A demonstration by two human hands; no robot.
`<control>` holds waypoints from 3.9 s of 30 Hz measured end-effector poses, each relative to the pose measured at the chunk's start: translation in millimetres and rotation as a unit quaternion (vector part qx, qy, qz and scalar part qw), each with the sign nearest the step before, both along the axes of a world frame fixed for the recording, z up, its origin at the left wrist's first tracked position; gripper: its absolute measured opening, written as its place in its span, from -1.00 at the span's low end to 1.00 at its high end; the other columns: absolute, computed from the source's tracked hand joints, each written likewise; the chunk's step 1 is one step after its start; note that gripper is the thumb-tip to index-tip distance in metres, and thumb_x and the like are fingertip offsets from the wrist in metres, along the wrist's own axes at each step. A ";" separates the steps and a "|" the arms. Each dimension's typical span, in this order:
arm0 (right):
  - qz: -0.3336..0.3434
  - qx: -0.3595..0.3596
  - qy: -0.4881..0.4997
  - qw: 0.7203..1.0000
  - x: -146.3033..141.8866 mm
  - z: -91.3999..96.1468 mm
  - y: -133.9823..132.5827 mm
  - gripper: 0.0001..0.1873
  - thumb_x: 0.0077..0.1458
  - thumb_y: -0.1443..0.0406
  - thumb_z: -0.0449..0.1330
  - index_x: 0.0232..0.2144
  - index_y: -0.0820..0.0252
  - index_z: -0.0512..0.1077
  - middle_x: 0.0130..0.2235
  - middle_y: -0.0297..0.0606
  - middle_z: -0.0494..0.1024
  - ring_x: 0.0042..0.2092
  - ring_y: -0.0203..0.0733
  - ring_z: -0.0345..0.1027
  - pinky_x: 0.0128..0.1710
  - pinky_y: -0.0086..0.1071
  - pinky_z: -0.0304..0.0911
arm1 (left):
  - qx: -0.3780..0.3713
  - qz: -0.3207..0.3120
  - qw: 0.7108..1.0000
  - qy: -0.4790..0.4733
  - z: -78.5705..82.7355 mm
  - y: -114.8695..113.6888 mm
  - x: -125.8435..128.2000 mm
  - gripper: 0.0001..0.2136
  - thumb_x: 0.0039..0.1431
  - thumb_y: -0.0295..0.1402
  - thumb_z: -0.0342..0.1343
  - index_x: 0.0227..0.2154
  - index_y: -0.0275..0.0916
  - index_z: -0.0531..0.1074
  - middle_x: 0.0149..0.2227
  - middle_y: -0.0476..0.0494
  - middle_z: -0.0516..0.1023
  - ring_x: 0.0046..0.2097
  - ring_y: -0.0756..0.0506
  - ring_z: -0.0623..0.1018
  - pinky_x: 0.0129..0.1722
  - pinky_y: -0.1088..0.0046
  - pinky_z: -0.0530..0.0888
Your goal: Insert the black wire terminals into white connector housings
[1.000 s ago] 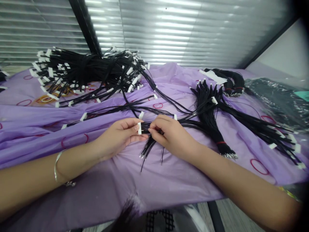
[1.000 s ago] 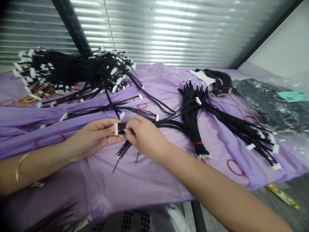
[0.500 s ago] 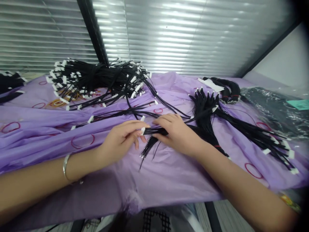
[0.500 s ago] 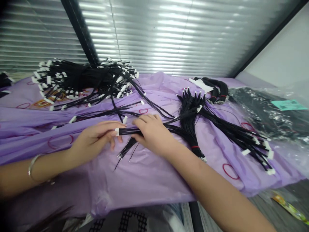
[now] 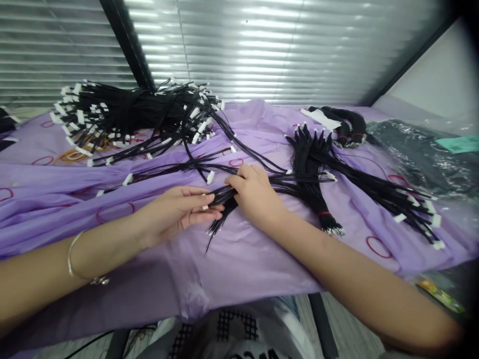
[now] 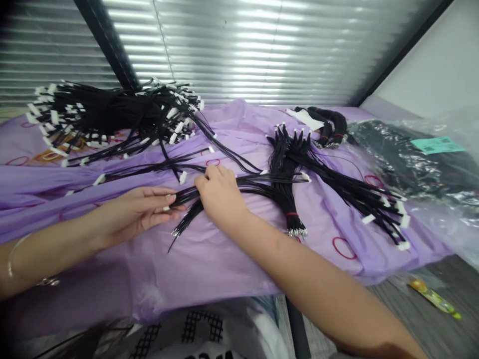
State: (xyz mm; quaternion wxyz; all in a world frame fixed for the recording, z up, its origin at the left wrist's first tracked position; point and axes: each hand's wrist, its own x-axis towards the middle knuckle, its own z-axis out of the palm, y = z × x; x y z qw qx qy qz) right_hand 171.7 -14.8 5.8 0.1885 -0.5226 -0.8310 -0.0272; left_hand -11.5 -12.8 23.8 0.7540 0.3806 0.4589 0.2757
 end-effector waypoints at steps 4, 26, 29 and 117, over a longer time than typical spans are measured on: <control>0.075 0.053 0.040 0.995 10.4 15.8 -8.0 -0.72 0.07 0.39 0.08 -0.13 0.27 0.38 -0.14 -0.03 0.31 -0.08 -0.04 0.13 -0.07 -0.17 0.09 | 0.029 0.059 0.996 -0.053 -11.2 6.5 -2.8 -0.84 0.04 -0.63 0.10 -0.42 -0.28 0.53 -0.30 -0.07 0.57 -0.21 0.01 0.54 -0.08 0.55 0.46; 0.245 -0.155 -0.024 0.957 10.5 13.5 -8.8 -0.84 0.19 0.37 -0.02 -0.34 0.27 0.36 -0.26 -0.19 0.39 -0.20 -0.19 0.21 -0.11 -0.28 0.10 | 0.048 0.029 0.998 -0.041 -16.5 13.7 -10.1 -0.90 0.06 -0.57 0.14 -0.37 -0.33 0.52 -0.29 -0.07 0.59 -0.21 0.02 0.55 -0.01 0.49 0.42; 0.242 -0.157 0.010 0.957 9.1 15.6 -9.7 -0.86 0.17 0.37 0.02 -0.33 0.28 0.37 -0.28 -0.20 0.41 -0.21 -0.19 0.24 -0.14 -0.31 0.13 | 0.039 0.029 0.998 -0.040 -16.8 14.1 -10.3 -0.87 0.05 -0.58 0.14 -0.33 -0.32 0.52 -0.32 -0.07 0.59 -0.28 0.01 0.57 -0.10 0.48 0.47; 0.192 -0.242 0.145 0.940 4.4 18.3 -13.4 -0.92 0.12 0.36 0.09 -0.32 0.20 0.39 -0.30 -0.28 0.47 -0.25 -0.27 0.31 -0.21 -0.38 0.20 | 0.051 0.023 0.998 -0.042 -21.3 9.8 -9.7 -0.87 0.04 -0.57 0.14 -0.33 -0.31 0.51 -0.37 -0.07 0.58 -0.31 0.00 0.56 -0.17 0.46 0.50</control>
